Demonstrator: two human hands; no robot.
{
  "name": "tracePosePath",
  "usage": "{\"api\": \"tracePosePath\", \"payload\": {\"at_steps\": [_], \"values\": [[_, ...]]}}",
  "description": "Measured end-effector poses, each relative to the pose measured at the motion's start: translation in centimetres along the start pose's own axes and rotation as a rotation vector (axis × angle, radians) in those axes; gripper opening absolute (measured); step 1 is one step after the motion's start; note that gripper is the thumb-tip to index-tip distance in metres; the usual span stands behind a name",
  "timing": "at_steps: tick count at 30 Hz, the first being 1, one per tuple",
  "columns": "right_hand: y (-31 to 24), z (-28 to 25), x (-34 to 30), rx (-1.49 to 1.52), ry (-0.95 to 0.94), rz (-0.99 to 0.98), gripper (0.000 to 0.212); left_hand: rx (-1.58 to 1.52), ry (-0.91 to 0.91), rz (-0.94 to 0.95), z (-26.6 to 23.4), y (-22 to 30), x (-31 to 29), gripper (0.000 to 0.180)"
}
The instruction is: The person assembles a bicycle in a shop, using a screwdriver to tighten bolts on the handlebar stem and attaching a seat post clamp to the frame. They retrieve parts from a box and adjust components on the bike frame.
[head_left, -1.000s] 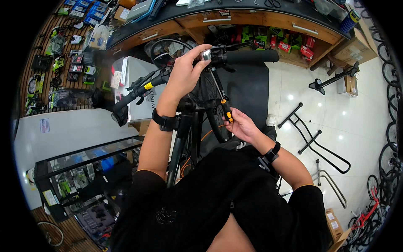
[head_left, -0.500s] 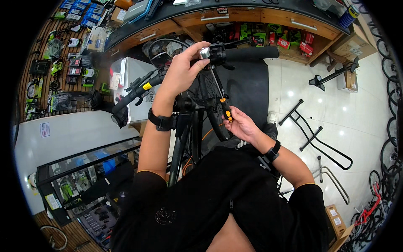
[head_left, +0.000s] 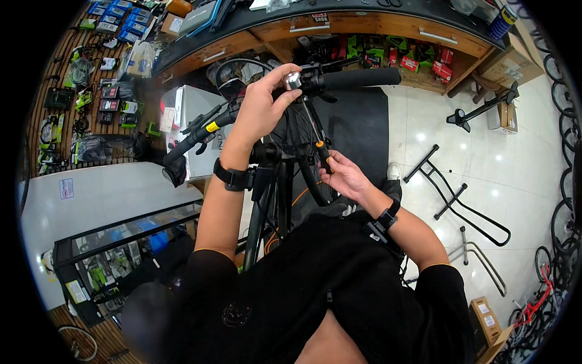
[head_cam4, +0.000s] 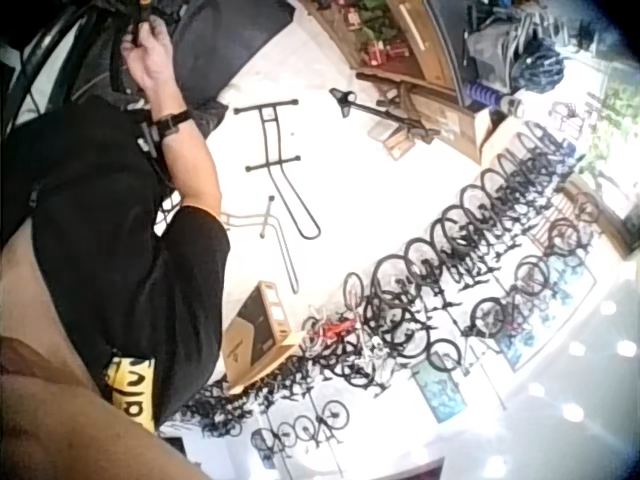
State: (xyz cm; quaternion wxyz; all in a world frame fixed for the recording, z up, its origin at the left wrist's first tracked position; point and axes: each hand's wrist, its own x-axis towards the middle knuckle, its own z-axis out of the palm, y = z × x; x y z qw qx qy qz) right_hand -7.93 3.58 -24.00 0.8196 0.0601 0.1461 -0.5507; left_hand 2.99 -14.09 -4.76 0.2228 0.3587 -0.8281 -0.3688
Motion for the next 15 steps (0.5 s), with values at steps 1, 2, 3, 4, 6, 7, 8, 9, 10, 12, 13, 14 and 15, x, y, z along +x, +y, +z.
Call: {"api": "tracePosePath", "payload": {"at_steps": [1, 2, 3, 4, 6, 7, 8, 9, 10, 12, 13, 14, 15], "values": [[0.1, -0.4, 0.0, 0.019, -0.005, 0.035, 0.028, -0.008, 0.001, -0.004, 0.0, 0.0, 0.0, 0.038], [0.2, -1.0, 0.0, 0.039, -0.011, 0.071, 0.030, 0.004, 0.017, 0.003, 0.0, 0.0, 0.0, 0.038], [-0.4, -3.1, 0.6, 0.100, -0.195, 0.220, 0.035, 0.015, 0.033, 0.011, 0.0, 0.0, 0.0, 0.038], [-0.9, -3.3, 0.6, 0.144, -0.260, 0.243, 0.035, 0.023, 0.049, 0.017, 0.0, -0.1, -0.1, 0.037], [-1.4, -3.7, 0.7, 0.233, -0.391, 0.288, 0.037, 0.001, 0.058, 0.022, 0.1, -0.1, -0.1, 0.037], [-1.5, 0.9, -1.0, 0.136, -0.078, 0.193, 0.036, -0.012, 0.069, 0.019, 0.1, -0.3, -0.3, 0.038], [-0.9, 1.2, -0.7, 0.085, -0.037, 0.120, 0.037, -0.013, 0.062, 0.026, 0.2, 0.0, -0.2, 0.038], [-0.3, 1.0, -0.3, 0.033, 0.006, 0.053, 0.038, -0.016, 0.059, 0.028, 0.2, 0.1, -0.1, 0.038], [0.3, 0.6, 0.0, -0.017, 0.046, -0.009, 0.039, -0.015, 0.057, 0.027, 0.2, 0.2, -0.3, 0.038], [0.8, -2.2, 1.4, 0.152, -0.186, 0.120, 0.042, -0.021, 0.038, 0.026, 0.2, 0.2, -0.2, 0.037], [0.4, -4.2, 2.1, 0.302, -0.368, 0.255, 0.041, -0.024, 0.023, 0.030, 0.3, 0.2, 0.2, 0.037], [0.1, -4.6, 2.4, 0.454, -0.548, 0.400, 0.040, -0.020, 0.018, 0.021, 0.3, 0.3, 0.2, 0.037], [-0.2, -5.1, 2.6, 0.431, -0.570, 0.395, 0.039, -0.017, 0.013, 0.013, 0.2, 0.7, 0.3, 0.037]]}}
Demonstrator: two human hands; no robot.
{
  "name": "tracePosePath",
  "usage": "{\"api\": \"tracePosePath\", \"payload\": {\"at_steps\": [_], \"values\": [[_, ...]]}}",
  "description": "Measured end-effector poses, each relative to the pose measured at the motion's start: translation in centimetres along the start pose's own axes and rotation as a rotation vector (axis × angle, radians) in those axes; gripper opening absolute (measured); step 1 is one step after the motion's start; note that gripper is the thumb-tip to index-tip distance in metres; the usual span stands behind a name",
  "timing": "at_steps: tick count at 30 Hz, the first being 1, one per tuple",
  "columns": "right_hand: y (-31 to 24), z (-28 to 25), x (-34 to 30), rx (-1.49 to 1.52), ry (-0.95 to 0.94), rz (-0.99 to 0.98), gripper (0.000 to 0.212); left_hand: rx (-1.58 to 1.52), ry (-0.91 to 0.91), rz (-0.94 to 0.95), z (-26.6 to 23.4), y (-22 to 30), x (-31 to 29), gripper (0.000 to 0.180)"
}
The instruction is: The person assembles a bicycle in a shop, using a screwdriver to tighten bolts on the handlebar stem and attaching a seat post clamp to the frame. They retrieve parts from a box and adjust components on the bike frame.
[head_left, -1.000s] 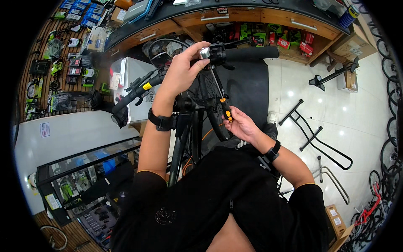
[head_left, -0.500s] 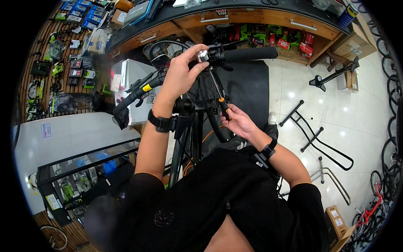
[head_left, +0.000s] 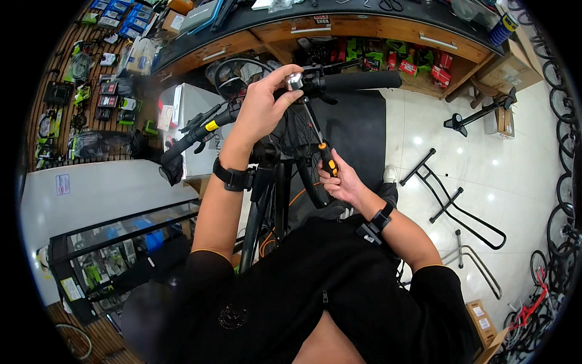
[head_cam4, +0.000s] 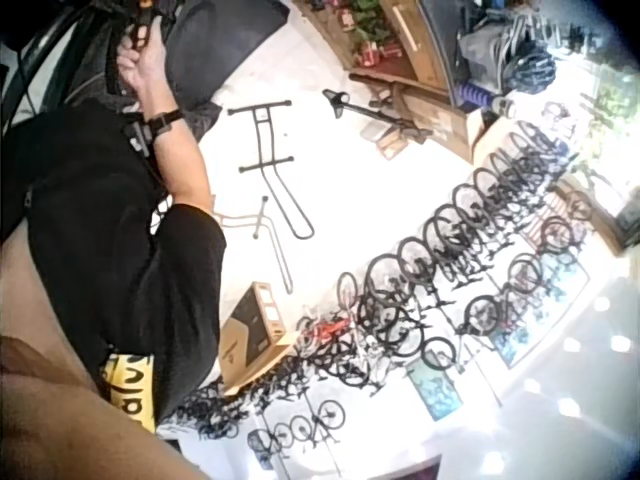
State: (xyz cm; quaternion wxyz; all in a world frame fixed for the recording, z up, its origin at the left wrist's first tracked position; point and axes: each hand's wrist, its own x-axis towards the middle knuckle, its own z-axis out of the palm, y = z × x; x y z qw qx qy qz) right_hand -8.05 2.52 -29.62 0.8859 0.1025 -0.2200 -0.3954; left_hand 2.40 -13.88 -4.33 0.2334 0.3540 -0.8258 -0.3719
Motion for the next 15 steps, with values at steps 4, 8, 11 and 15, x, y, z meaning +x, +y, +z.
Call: {"api": "tracePosePath", "payload": {"at_steps": [4, 8, 11, 15], "values": [[2.8, 4.7, 1.7, -0.214, 0.566, -0.279, 0.026, -0.013, 0.033, -0.018, -0.1, -0.7, -0.8, 0.036], [1.7, 2.4, 0.8, -0.189, 0.478, -0.240, 0.024, 0.003, 0.030, 0.002, -0.1, -0.1, -0.4, 0.036], [-0.1, 1.6, 0.8, -0.122, 0.103, 0.131, 0.026, 0.025, 0.020, 0.006, -0.2, -0.2, -0.4, 0.037], [2.7, 4.4, 2.2, -0.268, 0.503, -0.164, 0.035, 0.031, -0.034, 0.006, -0.8, 0.1, -0.9, 0.043]]}}
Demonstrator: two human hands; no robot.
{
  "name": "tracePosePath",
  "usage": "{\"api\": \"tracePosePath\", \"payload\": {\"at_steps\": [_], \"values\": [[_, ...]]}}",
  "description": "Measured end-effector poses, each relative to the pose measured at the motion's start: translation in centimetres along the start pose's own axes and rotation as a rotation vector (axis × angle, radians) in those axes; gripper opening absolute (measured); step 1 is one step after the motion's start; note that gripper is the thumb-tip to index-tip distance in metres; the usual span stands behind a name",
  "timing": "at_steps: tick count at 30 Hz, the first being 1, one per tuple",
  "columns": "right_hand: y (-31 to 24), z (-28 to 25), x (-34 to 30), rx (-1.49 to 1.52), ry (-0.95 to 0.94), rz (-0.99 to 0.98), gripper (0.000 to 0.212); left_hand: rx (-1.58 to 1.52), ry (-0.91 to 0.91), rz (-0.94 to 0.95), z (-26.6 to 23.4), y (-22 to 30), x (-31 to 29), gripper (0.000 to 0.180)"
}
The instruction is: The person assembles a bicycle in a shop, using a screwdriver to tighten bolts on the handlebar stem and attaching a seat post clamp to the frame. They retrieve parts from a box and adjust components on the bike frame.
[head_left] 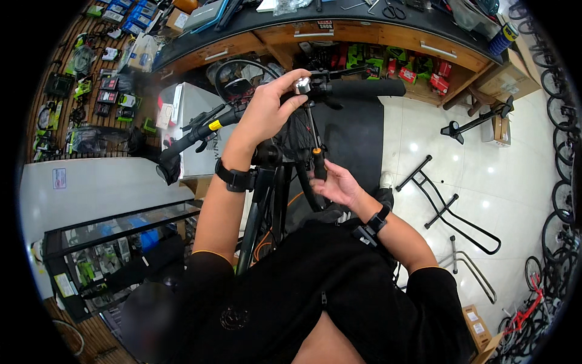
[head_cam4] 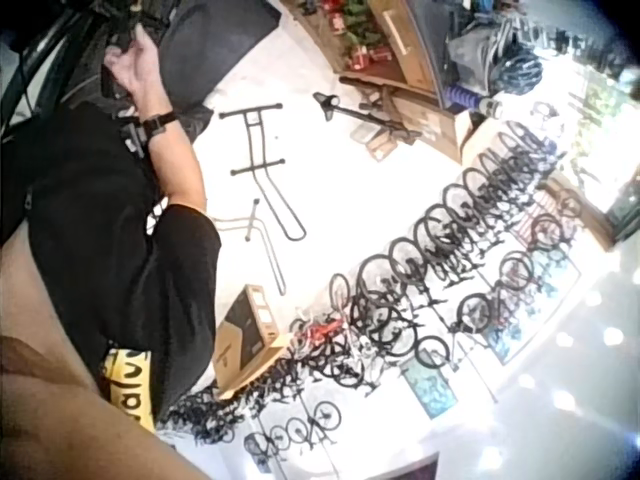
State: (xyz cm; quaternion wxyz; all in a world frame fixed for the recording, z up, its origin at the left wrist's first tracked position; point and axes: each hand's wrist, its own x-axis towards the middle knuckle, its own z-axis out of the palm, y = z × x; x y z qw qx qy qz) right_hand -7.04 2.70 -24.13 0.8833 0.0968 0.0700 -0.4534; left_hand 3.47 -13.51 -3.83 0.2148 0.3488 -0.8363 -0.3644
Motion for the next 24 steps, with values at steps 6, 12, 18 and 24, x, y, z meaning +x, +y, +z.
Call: {"api": "tracePosePath", "payload": {"at_steps": [6, 12, 18, 24], "values": [[-1.5, -5.7, 1.4, 0.065, -0.335, 0.143, 0.027, 0.053, -0.039, 0.036, 0.0, 0.4, 0.5, 0.052], [0.9, 2.6, -0.2, -0.028, 0.239, -0.209, 0.033, 0.064, -0.021, 0.016, -0.3, -0.1, -0.5, 0.054], [-2.0, -5.5, 1.1, 0.196, -0.426, 0.165, 0.033, 0.112, -0.015, 0.047, -0.3, 0.4, 0.3, 0.055], [-0.3, -1.1, 0.2, -0.023, 0.122, -0.163, 0.043, 0.043, -0.008, 0.045, -0.2, -0.3, -0.1, 0.056]]}}
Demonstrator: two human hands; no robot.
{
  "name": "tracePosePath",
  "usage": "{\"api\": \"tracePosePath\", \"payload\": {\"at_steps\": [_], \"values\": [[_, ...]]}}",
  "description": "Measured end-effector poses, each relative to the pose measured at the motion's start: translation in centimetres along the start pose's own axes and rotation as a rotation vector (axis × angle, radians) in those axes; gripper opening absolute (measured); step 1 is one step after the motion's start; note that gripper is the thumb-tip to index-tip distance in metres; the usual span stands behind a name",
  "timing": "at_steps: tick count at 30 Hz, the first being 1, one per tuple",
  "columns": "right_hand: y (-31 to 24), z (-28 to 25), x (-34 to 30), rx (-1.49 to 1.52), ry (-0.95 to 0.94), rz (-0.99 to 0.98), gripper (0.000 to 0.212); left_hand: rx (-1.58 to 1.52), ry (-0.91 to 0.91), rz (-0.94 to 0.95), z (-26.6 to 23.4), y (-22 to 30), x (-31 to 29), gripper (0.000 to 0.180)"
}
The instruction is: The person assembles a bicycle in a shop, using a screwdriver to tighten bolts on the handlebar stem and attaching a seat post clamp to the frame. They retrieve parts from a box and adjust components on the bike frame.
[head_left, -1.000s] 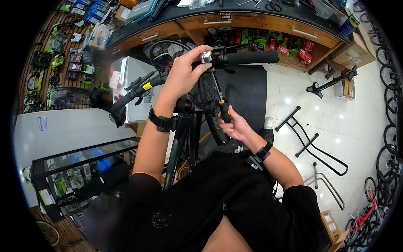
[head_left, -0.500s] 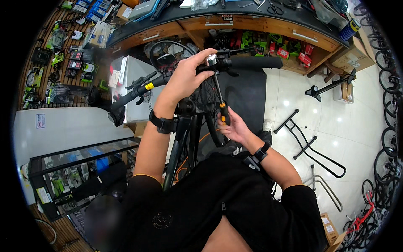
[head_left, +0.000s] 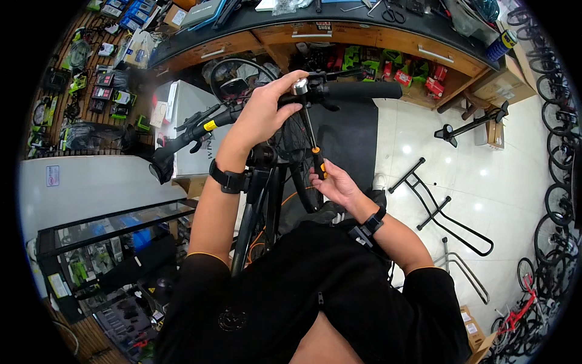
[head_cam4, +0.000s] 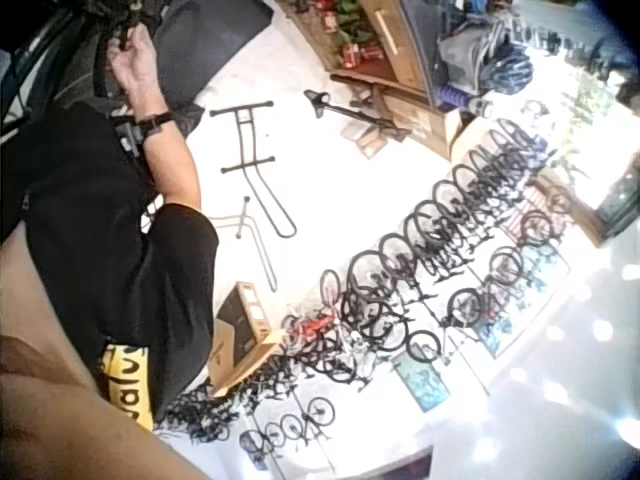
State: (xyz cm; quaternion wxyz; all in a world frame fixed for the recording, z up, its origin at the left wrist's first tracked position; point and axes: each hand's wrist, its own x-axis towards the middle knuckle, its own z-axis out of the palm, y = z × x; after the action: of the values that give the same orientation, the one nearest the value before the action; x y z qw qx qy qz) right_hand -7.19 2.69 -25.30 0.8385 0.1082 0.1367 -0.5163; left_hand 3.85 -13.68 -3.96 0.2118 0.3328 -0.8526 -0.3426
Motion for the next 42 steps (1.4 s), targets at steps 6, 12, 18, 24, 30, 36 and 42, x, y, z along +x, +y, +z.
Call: {"api": "tracePosePath", "payload": {"at_steps": [6, 12, 18, 24, 30, 36, 42], "values": [[-1.0, -3.1, 1.1, 0.201, -0.387, 0.296, 0.037, 0.041, -0.013, 0.015, 0.0, 0.6, 0.4, 0.056], [0.7, 1.9, 0.1, 0.041, 0.050, 0.059, 0.048, 0.045, -0.002, 0.009, -0.1, 0.5, -0.1, 0.057], [-0.4, -2.4, 1.7, 0.184, -0.426, 0.384, 0.037, 0.087, -0.025, 0.012, -0.4, 0.6, 0.3, 0.057], [0.8, 0.0, 0.9, 0.033, -0.015, 0.058, 0.038, 0.047, -0.022, 0.003, -0.1, 0.7, 0.3, 0.058], [-1.0, -0.8, 0.2, 0.105, -0.288, 0.304, 0.033, 0.030, 0.005, -0.003, -0.1, 0.5, -0.1, 0.056], [0.8, 0.2, 0.3, -0.042, -0.051, -0.079, 0.034, 0.003, 0.000, 0.007, -0.2, 0.9, 0.1, 0.057], [-2.5, -4.4, 1.6, 0.118, -0.341, 0.225, 0.041, -0.021, -0.005, -0.014, -0.1, 0.8, 0.4, 0.055]]}}
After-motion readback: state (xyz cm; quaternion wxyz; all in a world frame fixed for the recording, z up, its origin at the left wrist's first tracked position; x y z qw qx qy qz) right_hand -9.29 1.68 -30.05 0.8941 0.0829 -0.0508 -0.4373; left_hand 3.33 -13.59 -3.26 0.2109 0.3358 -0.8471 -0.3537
